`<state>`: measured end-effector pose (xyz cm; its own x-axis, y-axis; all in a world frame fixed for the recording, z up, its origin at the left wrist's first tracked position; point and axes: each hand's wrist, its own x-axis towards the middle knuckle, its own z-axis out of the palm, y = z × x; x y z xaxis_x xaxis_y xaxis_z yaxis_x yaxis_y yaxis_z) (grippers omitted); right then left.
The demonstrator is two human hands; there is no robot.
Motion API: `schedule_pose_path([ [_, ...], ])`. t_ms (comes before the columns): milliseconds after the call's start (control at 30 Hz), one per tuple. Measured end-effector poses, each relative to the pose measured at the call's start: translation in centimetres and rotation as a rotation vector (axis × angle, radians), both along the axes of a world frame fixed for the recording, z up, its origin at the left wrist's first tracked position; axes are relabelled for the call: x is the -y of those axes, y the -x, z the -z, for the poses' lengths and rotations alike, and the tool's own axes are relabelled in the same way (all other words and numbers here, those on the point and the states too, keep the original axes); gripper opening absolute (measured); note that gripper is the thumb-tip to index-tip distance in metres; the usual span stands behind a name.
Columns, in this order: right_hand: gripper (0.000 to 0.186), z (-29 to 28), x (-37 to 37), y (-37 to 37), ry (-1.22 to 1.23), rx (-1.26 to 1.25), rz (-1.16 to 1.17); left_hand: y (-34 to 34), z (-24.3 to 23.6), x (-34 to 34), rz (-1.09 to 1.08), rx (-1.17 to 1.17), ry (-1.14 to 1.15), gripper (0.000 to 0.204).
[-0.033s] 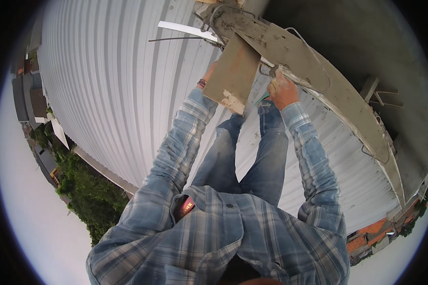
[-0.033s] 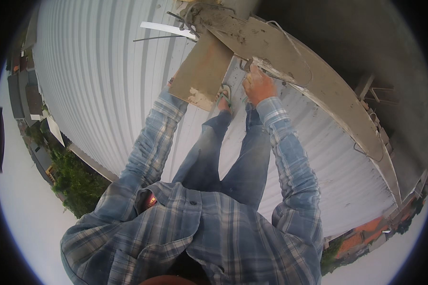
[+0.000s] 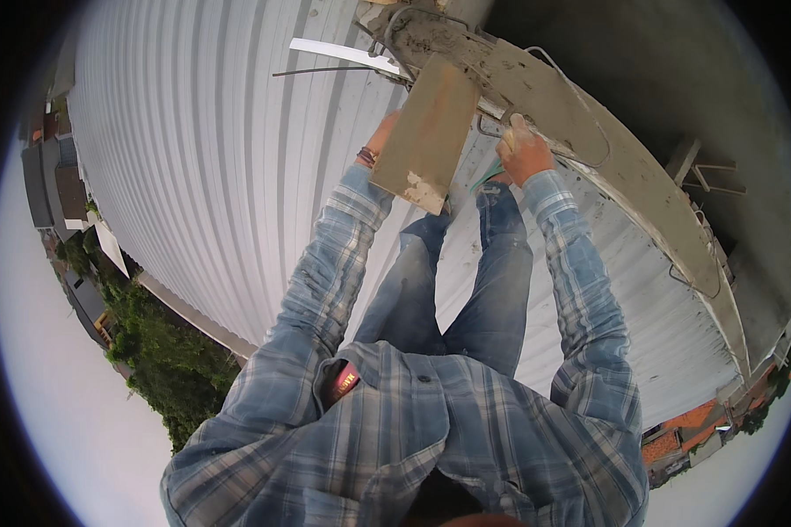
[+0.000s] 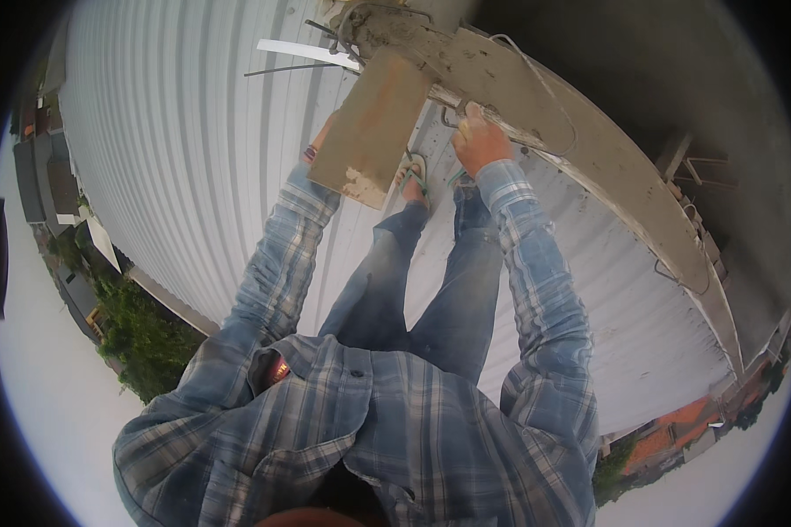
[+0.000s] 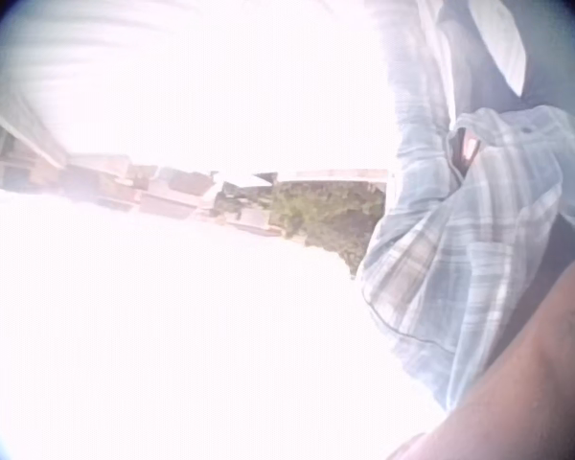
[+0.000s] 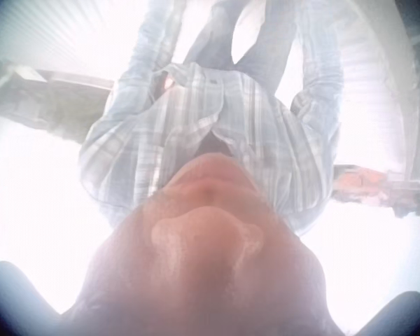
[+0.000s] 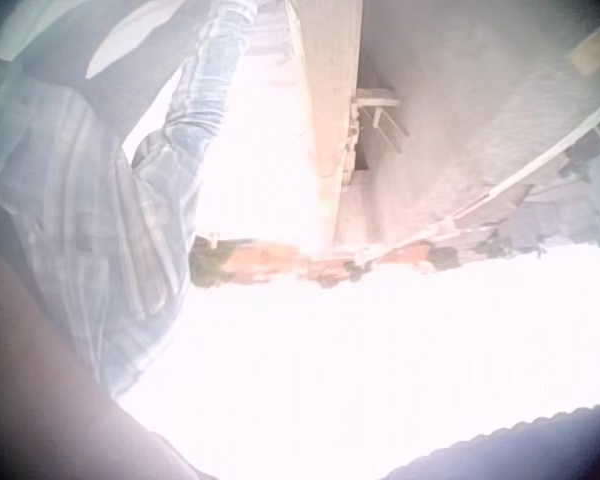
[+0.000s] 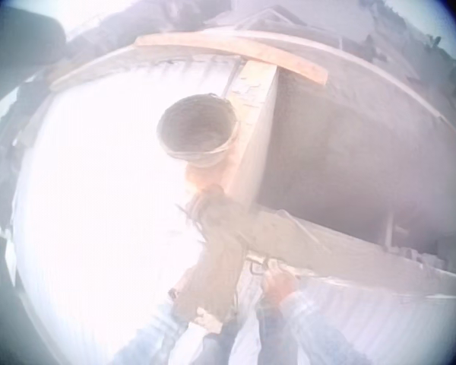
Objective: The person scoops cement from a bucket using a trowel and applies it to a concrete beam on a corrugated metal roof. They smooth the cement with a wooden float and repeat the process along the beam.
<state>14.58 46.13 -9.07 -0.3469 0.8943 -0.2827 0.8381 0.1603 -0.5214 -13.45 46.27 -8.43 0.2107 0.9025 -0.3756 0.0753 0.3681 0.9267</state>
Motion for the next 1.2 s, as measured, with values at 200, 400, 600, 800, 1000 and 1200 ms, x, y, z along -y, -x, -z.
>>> schedule_pose_path([
  [200,0.03,-9.7,3.4,2.8,0.089,-0.376,0.189,4.5,1.5,1.2,-0.183,0.127,0.205,0.03],
  [400,0.03,-10.1,6.4,5.7,0.061,-0.424,0.127,1.4,0.6,-1.5,-0.114,0.442,0.251,0.033],
  [600,0.027,-3.1,-1.6,3.8,0.126,-0.159,0.304,-1.5,-7.6,-3.2,-0.29,0.02,0.352,0.035],
  [800,0.019,-14.1,5.9,-0.8,-0.048,-0.382,0.078,0.5,-8.4,-4.5,-0.451,-0.197,0.23,0.039],
  [1000,0.026,-11.1,4.5,-2.4,0.002,-0.107,0.014,-0.6,-9.4,-4.9,-0.367,-0.22,0.149,0.038],
  [1200,0.027,-4.9,-1.4,-1.8,0.014,0.013,0.114,-0.3,-8.1,-4.1,-0.306,-0.509,0.032,0.041],
])
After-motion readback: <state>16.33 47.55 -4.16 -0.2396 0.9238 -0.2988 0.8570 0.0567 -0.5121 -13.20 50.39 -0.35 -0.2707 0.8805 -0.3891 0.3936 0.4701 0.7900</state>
